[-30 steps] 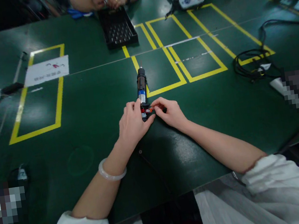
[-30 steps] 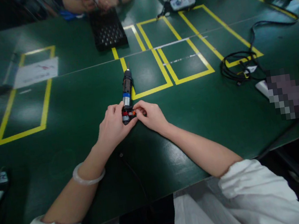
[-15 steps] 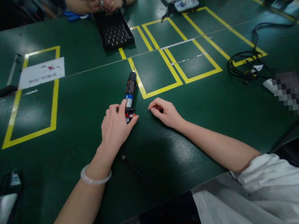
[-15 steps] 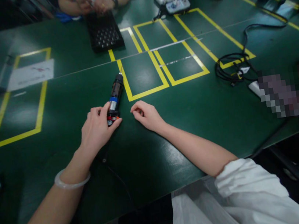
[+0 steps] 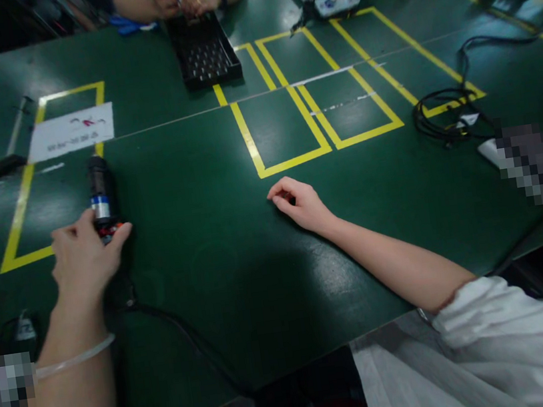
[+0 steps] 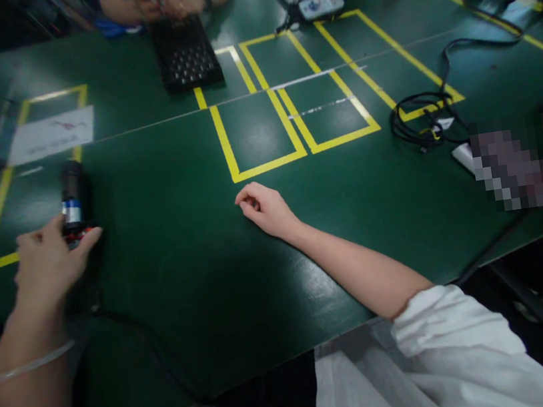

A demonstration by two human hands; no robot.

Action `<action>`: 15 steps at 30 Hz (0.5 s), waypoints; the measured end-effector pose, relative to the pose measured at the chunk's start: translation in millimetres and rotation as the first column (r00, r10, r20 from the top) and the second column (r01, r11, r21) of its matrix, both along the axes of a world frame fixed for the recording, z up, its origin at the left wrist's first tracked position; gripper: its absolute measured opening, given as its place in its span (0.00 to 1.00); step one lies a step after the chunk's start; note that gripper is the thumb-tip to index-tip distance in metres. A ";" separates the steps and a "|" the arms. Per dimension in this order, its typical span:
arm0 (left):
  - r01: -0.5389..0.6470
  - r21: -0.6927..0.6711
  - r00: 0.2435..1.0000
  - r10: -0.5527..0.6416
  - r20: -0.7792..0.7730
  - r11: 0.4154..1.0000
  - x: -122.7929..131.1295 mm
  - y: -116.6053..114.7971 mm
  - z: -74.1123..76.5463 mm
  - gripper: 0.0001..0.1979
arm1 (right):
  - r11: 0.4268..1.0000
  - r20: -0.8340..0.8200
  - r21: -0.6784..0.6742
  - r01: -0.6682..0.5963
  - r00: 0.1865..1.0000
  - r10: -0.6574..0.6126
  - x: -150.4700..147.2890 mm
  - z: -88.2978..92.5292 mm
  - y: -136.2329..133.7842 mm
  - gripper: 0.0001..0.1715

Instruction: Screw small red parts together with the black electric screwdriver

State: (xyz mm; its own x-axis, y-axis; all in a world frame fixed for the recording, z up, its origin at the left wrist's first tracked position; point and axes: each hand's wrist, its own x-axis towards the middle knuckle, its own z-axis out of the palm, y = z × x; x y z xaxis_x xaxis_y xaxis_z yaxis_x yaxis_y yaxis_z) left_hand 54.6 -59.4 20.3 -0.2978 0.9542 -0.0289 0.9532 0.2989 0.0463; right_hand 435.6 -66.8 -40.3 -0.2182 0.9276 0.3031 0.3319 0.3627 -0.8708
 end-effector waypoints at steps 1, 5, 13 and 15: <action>-0.027 0.003 1.000 0.027 -0.001 1.000 -8.9 0.6 0.8 0.44 | 1.000 0.001 0.002 0.001 1.000 -0.001 0.1 0.3 -0.1 0.06; -0.087 0.014 0.996 0.087 0.004 0.996 -35.2 2.3 0.2 0.44 | 1.000 0.007 0.010 0.005 1.000 -0.005 0.4 1.1 -0.3 0.06; 0.023 0.176 0.988 0.004 -0.153 0.984 -27.5 -4.7 -7.6 0.34 | 1.000 0.019 0.009 0.002 1.000 -0.002 0.9 1.6 0.0 0.06; 0.019 0.161 0.983 0.012 -0.184 0.987 -23.5 -5.1 -5.0 0.33 | 1.000 0.020 0.011 0.000 1.000 0.000 0.5 2.5 -0.3 0.06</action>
State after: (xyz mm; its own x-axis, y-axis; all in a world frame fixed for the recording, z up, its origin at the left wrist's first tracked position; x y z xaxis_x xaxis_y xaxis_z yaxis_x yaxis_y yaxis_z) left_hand 31.1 -64.5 15.3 -0.2803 0.9429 0.1802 0.9509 0.2984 -0.0824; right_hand 436.1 -67.0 -37.8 -0.2244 0.9244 0.3086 0.3492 0.3719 -0.8601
